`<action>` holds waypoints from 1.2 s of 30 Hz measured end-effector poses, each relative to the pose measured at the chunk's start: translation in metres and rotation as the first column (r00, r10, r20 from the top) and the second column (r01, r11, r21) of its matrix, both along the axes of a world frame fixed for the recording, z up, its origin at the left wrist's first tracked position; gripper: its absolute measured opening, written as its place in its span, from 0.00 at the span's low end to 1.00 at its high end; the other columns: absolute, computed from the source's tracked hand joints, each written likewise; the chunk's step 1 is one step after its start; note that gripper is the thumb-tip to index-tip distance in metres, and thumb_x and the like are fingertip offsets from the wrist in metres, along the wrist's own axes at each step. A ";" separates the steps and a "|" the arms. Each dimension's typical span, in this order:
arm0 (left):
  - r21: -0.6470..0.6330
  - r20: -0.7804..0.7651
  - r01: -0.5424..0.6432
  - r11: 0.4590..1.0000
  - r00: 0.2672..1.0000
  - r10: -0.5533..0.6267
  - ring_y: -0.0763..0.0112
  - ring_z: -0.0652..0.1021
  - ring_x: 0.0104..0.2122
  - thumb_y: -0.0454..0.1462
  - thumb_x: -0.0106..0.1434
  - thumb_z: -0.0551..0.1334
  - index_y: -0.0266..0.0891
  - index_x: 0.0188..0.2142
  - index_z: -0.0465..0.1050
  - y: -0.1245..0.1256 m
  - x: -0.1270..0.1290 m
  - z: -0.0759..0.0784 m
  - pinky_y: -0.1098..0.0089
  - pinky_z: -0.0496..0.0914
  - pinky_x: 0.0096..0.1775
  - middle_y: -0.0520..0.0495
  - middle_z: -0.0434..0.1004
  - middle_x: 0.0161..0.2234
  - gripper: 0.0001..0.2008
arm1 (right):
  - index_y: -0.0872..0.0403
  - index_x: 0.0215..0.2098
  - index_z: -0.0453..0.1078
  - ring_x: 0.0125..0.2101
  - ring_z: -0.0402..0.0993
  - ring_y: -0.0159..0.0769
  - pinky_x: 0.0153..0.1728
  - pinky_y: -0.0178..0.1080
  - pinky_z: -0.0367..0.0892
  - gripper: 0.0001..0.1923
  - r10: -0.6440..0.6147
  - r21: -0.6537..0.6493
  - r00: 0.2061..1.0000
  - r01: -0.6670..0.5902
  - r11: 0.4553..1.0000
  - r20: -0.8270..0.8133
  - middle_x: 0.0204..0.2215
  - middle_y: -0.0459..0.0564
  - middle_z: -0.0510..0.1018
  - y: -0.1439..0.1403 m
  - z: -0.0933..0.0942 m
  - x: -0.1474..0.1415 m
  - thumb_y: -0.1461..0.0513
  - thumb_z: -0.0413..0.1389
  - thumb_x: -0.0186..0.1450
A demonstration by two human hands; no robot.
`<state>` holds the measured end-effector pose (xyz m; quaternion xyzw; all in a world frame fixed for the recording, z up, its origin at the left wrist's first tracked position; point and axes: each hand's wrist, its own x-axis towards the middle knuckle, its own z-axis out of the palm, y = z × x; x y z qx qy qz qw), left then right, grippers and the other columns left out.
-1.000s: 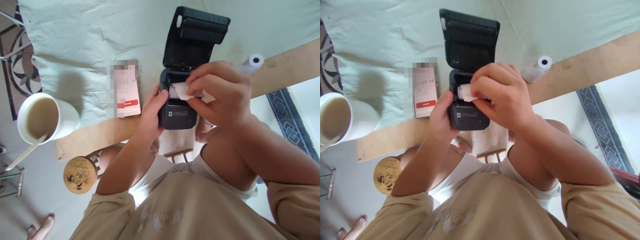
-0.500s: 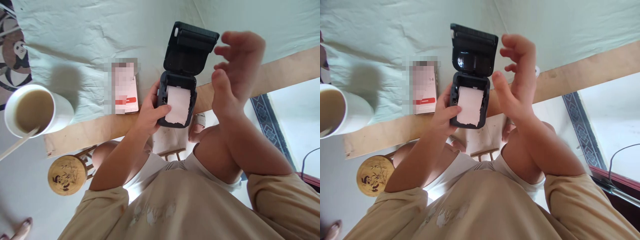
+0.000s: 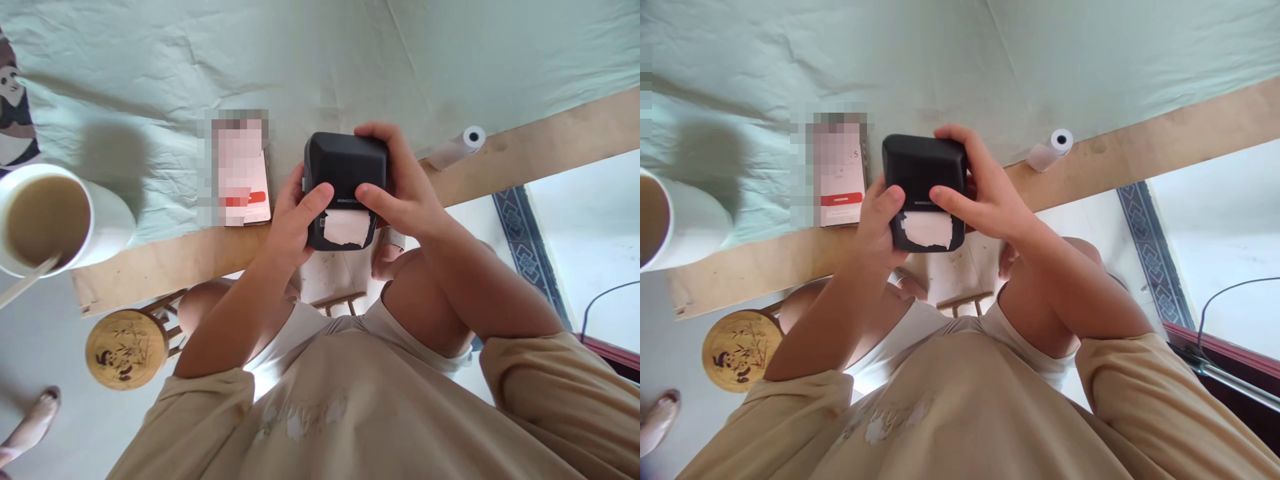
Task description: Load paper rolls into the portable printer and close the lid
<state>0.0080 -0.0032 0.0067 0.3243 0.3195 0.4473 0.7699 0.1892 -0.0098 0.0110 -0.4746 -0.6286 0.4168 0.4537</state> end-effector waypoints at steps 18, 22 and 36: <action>-0.120 -0.022 -0.070 0.990 0.997 0.068 0.59 0.82 0.49 0.51 0.67 0.62 0.43 0.40 0.78 0.007 0.009 -0.006 0.66 0.78 0.46 0.47 0.81 0.36 0.16 | 0.43 0.59 0.62 0.58 0.72 0.43 0.55 0.49 0.72 0.26 -0.140 0.268 0.947 0.061 0.962 0.287 0.57 0.50 0.73 -0.001 0.003 0.018 0.46 0.58 0.66; -0.068 0.000 -0.094 0.993 0.996 0.095 0.63 0.83 0.45 0.47 0.71 0.60 0.43 0.37 0.78 0.006 0.008 -0.008 0.68 0.77 0.45 0.50 0.80 0.30 0.13 | 0.46 0.57 0.65 0.54 0.72 0.43 0.52 0.47 0.74 0.26 -0.081 0.373 0.916 -0.079 0.924 0.394 0.52 0.54 0.74 -0.006 0.016 0.021 0.51 0.62 0.63; -0.034 0.048 -0.044 0.998 0.998 0.046 0.63 0.82 0.49 0.49 0.73 0.56 0.41 0.40 0.78 0.007 0.008 -0.005 0.67 0.77 0.48 0.49 0.82 0.35 0.17 | 0.49 0.51 0.70 0.40 0.75 0.38 0.40 0.42 0.75 0.22 -0.296 0.612 0.822 -0.079 0.787 0.487 0.38 0.50 0.73 -0.008 0.024 0.022 0.52 0.65 0.62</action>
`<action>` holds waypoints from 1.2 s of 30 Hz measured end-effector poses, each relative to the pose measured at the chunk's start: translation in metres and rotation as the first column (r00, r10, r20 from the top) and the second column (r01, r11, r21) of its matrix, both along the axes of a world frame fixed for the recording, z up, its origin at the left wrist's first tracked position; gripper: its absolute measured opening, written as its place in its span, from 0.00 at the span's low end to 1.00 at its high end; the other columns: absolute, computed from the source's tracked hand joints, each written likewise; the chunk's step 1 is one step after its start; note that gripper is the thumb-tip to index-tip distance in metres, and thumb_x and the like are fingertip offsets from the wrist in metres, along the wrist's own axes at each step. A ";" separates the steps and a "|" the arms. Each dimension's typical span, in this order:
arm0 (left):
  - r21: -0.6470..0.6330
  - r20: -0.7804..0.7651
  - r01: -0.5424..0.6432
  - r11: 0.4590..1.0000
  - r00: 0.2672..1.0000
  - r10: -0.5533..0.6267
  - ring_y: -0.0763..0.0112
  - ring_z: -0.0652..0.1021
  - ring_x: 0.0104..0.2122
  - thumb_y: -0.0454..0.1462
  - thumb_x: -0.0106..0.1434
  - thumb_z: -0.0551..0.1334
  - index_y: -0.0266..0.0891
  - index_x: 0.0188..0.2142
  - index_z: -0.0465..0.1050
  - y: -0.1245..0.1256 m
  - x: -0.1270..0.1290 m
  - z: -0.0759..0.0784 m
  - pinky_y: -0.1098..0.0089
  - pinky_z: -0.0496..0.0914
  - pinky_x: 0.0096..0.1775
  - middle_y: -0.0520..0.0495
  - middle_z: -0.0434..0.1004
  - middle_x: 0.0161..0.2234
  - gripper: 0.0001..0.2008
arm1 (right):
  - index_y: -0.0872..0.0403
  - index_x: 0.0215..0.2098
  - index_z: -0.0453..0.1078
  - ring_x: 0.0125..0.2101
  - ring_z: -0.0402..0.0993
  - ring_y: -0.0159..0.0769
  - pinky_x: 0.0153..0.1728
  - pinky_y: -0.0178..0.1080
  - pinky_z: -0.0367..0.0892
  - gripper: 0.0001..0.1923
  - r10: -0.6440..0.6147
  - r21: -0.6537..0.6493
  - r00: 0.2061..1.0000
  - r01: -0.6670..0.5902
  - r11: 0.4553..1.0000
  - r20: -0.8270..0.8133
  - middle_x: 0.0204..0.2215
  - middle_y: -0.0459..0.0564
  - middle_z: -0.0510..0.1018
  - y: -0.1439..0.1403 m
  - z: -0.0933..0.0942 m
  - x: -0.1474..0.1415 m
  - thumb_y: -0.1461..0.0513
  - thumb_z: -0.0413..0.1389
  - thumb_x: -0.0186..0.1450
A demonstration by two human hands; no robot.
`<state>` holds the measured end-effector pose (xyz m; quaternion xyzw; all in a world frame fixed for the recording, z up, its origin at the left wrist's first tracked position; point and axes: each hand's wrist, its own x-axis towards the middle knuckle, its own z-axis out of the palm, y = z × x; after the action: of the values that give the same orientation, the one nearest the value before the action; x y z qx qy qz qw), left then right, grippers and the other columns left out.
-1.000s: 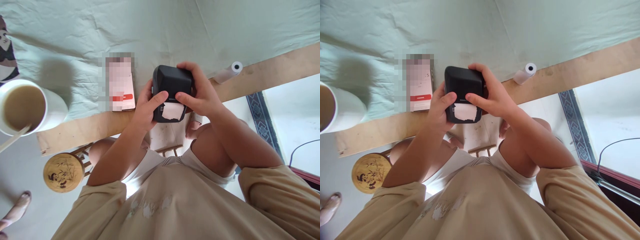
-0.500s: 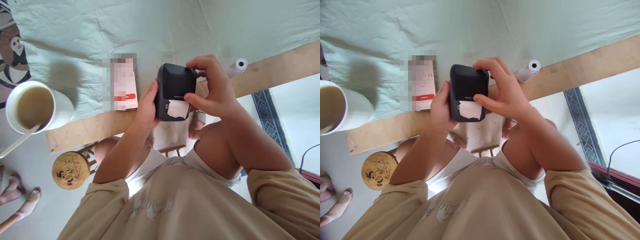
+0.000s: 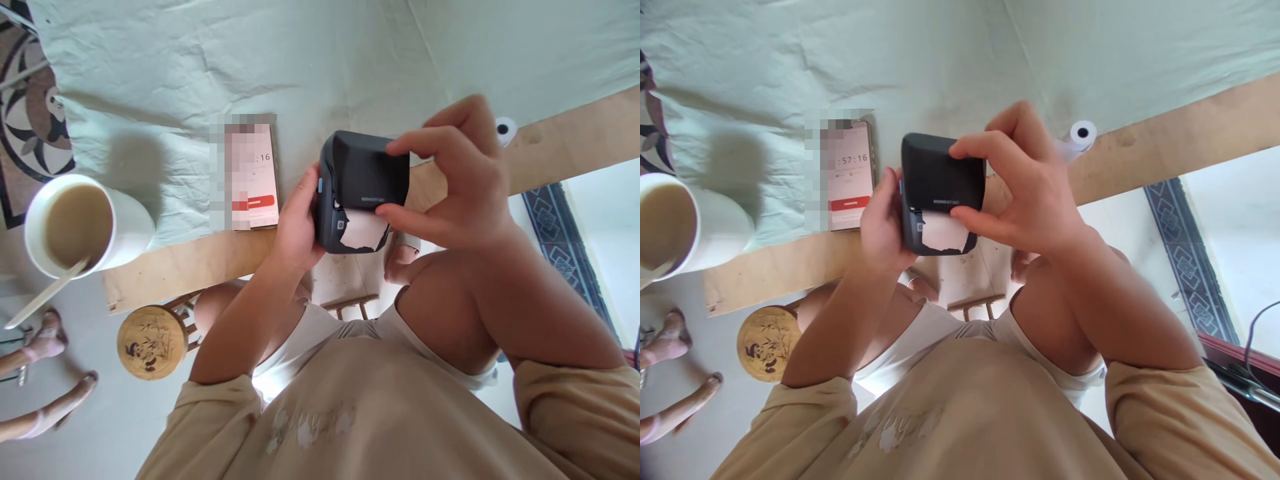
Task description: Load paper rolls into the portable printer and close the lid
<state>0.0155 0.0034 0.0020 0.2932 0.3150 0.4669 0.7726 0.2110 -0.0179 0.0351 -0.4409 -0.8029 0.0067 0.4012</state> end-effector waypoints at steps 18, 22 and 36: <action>0.149 -0.071 0.132 0.980 0.990 -0.122 0.66 0.83 0.36 0.45 0.63 0.70 0.40 0.47 0.76 -0.002 -0.006 0.000 0.71 0.76 0.35 0.48 0.82 0.39 0.16 | 0.47 0.35 0.78 0.31 0.77 0.29 0.24 0.38 0.60 0.06 -0.195 -0.174 0.950 0.241 0.955 0.242 0.43 0.41 0.83 -0.005 0.011 -0.013 0.57 0.59 0.67; 0.169 -0.074 0.115 0.979 0.992 -0.103 0.66 0.83 0.39 0.46 0.64 0.69 0.41 0.45 0.77 -0.003 -0.005 0.000 0.73 0.76 0.34 0.49 0.81 0.37 0.14 | 0.48 0.40 0.77 0.30 0.76 0.30 0.24 0.38 0.58 0.07 -0.207 -0.207 0.936 0.270 0.940 0.284 0.42 0.42 0.83 -0.011 0.015 -0.018 0.58 0.57 0.67; 0.203 -0.150 0.112 0.973 0.985 -0.082 0.64 0.83 0.44 0.43 0.65 0.67 0.38 0.44 0.79 -0.005 -0.005 0.003 0.71 0.77 0.41 0.49 0.78 0.32 0.12 | 0.43 0.46 0.72 0.25 0.67 0.34 0.27 0.39 0.47 0.11 -0.206 -0.516 0.868 0.442 0.734 0.451 0.34 0.42 0.80 -0.011 0.031 -0.031 0.58 0.54 0.66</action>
<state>0.0104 -0.0018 0.0046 0.4205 0.3026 0.4375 0.7350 0.1801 -0.0286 0.0657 -0.6738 -0.7266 0.1090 0.0782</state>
